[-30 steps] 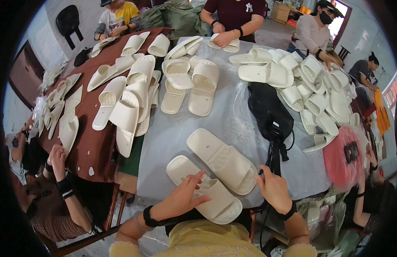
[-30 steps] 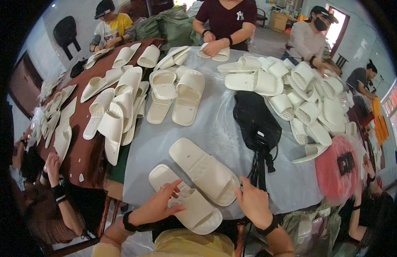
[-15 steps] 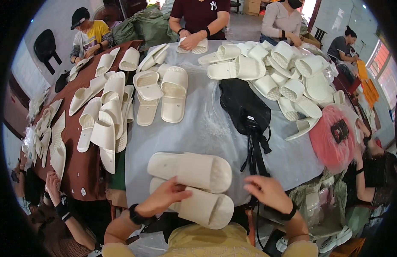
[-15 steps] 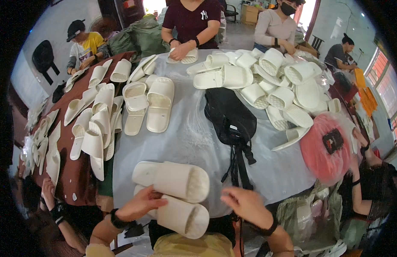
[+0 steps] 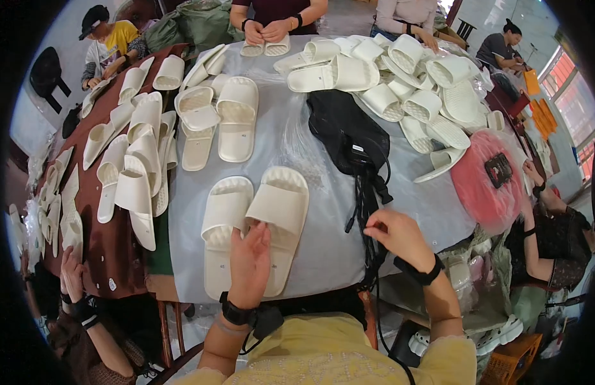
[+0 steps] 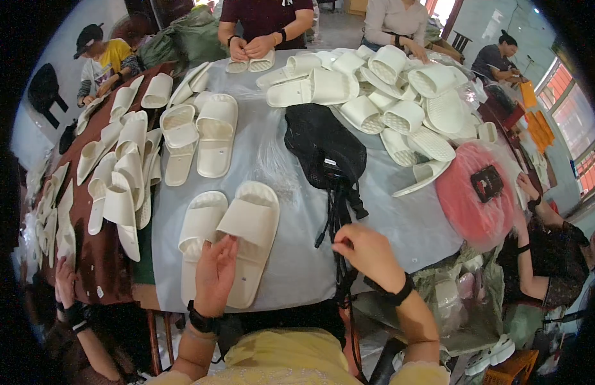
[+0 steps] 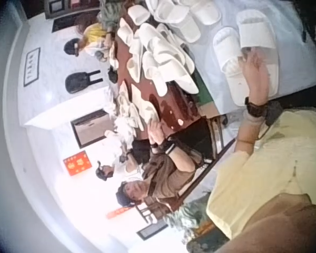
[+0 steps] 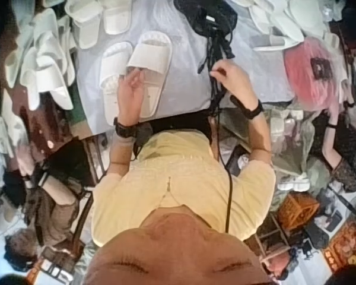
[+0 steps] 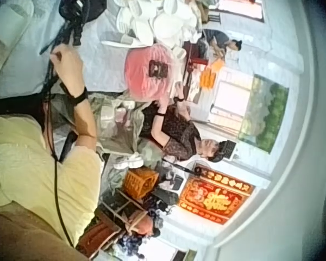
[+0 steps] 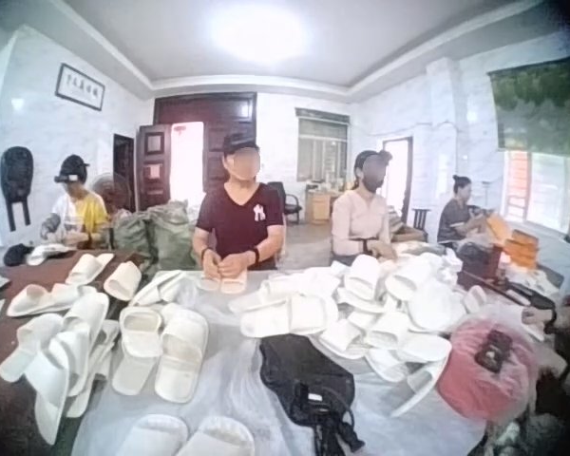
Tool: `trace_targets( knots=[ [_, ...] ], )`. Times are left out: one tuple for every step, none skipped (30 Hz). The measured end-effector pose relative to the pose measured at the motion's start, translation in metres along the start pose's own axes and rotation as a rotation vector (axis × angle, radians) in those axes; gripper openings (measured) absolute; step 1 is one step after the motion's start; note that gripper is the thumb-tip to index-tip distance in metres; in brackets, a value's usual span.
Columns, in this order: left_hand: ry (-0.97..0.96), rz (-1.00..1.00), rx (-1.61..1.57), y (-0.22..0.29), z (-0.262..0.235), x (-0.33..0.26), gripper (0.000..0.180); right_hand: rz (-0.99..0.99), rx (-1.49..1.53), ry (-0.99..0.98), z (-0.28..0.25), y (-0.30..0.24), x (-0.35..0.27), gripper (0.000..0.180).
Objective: Workers are manually assembling and inspecting white sandals at a table in a workshop.
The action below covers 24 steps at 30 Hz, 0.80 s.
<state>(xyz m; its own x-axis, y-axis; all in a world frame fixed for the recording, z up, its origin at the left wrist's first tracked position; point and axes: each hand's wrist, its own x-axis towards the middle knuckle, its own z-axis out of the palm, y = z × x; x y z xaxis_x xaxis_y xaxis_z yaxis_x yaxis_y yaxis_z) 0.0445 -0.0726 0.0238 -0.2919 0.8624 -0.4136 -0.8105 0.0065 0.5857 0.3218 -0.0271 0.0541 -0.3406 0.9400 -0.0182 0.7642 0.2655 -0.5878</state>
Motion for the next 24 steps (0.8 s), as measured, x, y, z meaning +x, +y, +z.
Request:
trace_targets(
  knots=[
    [-0.068, 0.006, 0.035, -0.001, 0.005, -0.005, 0.066, 0.032, -0.006, -0.031, 0.001, 0.0, -0.008, 0.015],
    [-0.135, 0.013, 0.073, 0.0, 0.009, -0.013, 0.075, 0.041, -0.007, -0.033, 0.004, 0.001, -0.019, 0.015],
    [-0.049, -0.032, 0.069, 0.005, 0.011, -0.027, 0.08, 0.022, -0.06, -0.054, 0.008, 0.001, -0.029, 0.016],
    [-0.045, -0.038, 0.069, 0.01, 0.012, -0.04, 0.08, 0.001, -0.112, -0.076, 0.012, 0.001, -0.038, 0.017],
    [-0.086, -0.035, 0.078, 0.017, 0.012, -0.052, 0.08, -0.04, -0.108, -0.068, 0.016, -0.002, -0.046, 0.021],
    [-0.131, -0.038, 0.088, 0.021, 0.009, -0.06, 0.081, -0.032, -0.112, -0.068, 0.021, -0.004, -0.051, 0.021],
    [-0.159, -0.01, 0.17, 0.023, 0.003, -0.066, 0.068, -0.047, -0.187, -0.033, 0.027, -0.006, -0.055, 0.022],
    [-0.15, -0.001, 0.17, 0.027, -0.008, -0.071, 0.068, -0.079, -0.256, -0.004, 0.033, -0.009, -0.057, 0.023],
    [-0.133, 0.136, 0.445, 0.029, -0.02, -0.071, 0.056, -0.102, -0.26, -0.009, 0.041, -0.005, -0.061, 0.023],
    [-0.114, 0.274, 0.719, 0.031, -0.031, -0.068, 0.045, -0.103, -0.261, -0.01, 0.045, -0.006, -0.065, 0.023],
    [-0.085, 0.431, 0.821, 0.034, -0.043, -0.066, 0.031, -0.07, -0.272, 0.016, 0.05, -0.008, -0.067, 0.021],
    [-0.079, 0.435, 0.818, 0.037, -0.052, -0.062, 0.031, -0.036, -0.284, 0.045, 0.054, -0.008, -0.069, 0.019],
    [-0.032, 0.56, 1.14, 0.04, -0.06, -0.058, 0.031, -0.036, -0.291, 0.076, 0.058, -0.007, -0.072, 0.017],
    [0.023, 0.682, 1.46, 0.043, -0.07, -0.053, 0.03, -0.047, -0.295, 0.073, 0.061, -0.009, -0.076, 0.017],
    [0.031, 0.65, 1.491, 0.043, -0.084, -0.051, 0.034, -0.016, -0.311, 0.051, 0.062, -0.012, -0.082, 0.016],
    [0.044, 0.657, 1.488, 0.038, -0.091, -0.048, 0.034, 0.015, -0.329, 0.028, 0.061, -0.016, -0.086, 0.015],
    [0.017, 0.649, 1.583, 0.034, -0.098, -0.048, 0.038, -0.009, -0.229, 0.001, 0.055, -0.027, -0.09, 0.013],
    [-0.021, 0.635, 1.675, 0.031, -0.1, -0.048, 0.042, -0.016, -0.231, -0.002, 0.048, -0.036, -0.095, 0.013],
    [-0.012, 0.636, 1.672, 0.03, -0.094, -0.05, 0.042, -0.029, -0.103, -0.197, 0.04, -0.043, -0.101, 0.012],
    [-0.02, 0.61, 1.758, 0.028, -0.082, -0.053, 0.045, -0.037, 0.028, -0.389, 0.038, -0.046, -0.106, 0.011],
    [-0.029, 0.582, 1.844, 0.025, -0.074, -0.055, 0.049, -0.039, 0.026, -0.391, 0.042, -0.042, -0.11, 0.011],
    [-0.031, 0.581, 1.841, 0.02, -0.068, -0.055, 0.049, -0.132, 0.056, -0.608, 0.047, -0.035, -0.114, 0.011],
    [-0.068, 0.585, 1.878, 0.015, -0.064, -0.055, 0.052, -0.224, 0.087, -0.824, 0.051, -0.029, -0.118, 0.011],
    [-0.099, 0.589, 1.916, 0.011, -0.059, -0.057, 0.055, -0.226, 0.086, -0.827, 0.054, -0.026, -0.121, 0.011]
  ],
)
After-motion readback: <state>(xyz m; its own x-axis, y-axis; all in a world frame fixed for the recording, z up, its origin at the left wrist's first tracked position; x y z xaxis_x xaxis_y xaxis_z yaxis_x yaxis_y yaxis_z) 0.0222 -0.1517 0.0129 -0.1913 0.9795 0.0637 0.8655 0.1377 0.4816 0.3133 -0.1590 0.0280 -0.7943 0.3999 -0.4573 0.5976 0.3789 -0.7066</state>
